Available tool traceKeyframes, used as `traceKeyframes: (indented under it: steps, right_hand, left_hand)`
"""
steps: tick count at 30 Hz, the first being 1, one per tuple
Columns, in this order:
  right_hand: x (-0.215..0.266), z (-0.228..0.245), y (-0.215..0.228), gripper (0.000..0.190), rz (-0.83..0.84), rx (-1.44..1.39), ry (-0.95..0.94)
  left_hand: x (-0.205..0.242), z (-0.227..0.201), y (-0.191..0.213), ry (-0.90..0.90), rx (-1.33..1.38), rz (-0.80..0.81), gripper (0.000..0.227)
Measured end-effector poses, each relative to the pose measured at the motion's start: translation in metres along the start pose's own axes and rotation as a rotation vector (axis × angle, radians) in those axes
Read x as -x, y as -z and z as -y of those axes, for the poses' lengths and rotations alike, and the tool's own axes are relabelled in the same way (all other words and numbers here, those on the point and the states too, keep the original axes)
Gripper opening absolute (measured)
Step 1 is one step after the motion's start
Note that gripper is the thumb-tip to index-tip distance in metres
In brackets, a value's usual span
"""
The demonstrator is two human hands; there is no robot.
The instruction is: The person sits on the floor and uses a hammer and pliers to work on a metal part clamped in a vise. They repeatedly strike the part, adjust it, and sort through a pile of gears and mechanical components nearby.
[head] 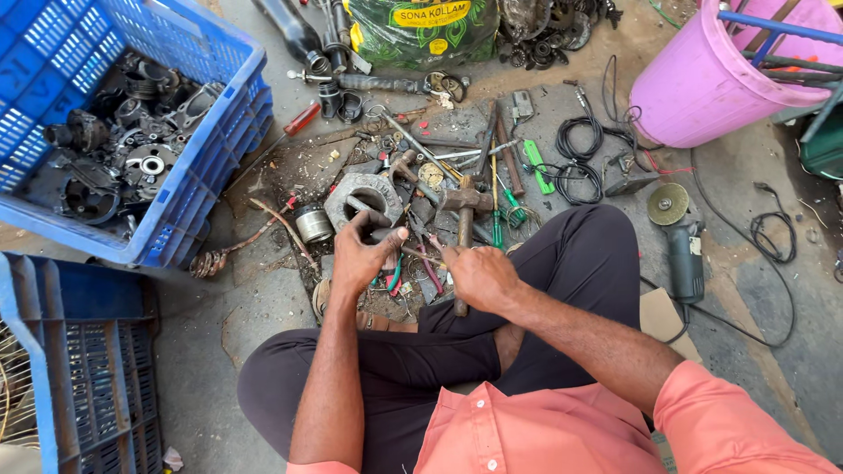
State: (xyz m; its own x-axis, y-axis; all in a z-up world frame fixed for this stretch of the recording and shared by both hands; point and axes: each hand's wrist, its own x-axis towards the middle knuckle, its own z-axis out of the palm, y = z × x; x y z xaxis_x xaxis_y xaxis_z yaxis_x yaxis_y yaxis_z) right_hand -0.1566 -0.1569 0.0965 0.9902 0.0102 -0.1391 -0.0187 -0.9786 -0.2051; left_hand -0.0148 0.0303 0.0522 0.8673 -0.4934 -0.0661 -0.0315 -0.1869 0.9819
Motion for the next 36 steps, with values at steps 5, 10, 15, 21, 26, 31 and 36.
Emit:
traceKeyframes:
  steps: [5, 10, 15, 21, 26, 31, 36]
  right_hand:
    - [0.005, 0.001, -0.008, 0.017, -0.024, -0.049, 0.025]
    - [0.016, 0.000, -0.021, 0.024, -0.141, -0.172, 0.008]
    - [0.020, -0.006, -0.034, 0.029, -0.208, -0.176, 0.016]
    - [0.011, -0.010, -0.046, 0.016, -0.199, -0.085, -0.013]
    - [0.007, 0.007, -0.048, 0.008, -0.161, -0.162, -0.049]
    - [0.007, -0.003, -0.032, 0.007, -0.070, -0.354, 0.053]
    - [0.009, -0.013, -0.016, 0.011, 0.113, -0.503, 0.124]
  left_hand:
    - [0.001, -0.014, -0.006, 0.147, -0.170, 0.061, 0.048]
    - [0.006, -0.020, -0.011, 0.008, -0.110, -0.015, 0.044]
    - [0.006, -0.015, -0.025, 0.163, -0.092, -0.037, 0.046]
    - [0.001, 0.000, -0.038, 0.311, -0.088, -0.210, 0.050]
    - [0.004, 0.007, -0.030, 0.096, -0.237, -0.366, 0.053]
    - [-0.002, 0.016, -0.012, 0.204, -0.153, -0.037, 0.058]
    - [-0.006, 0.032, -0.009, 0.122, 0.254, 0.151, 0.058]
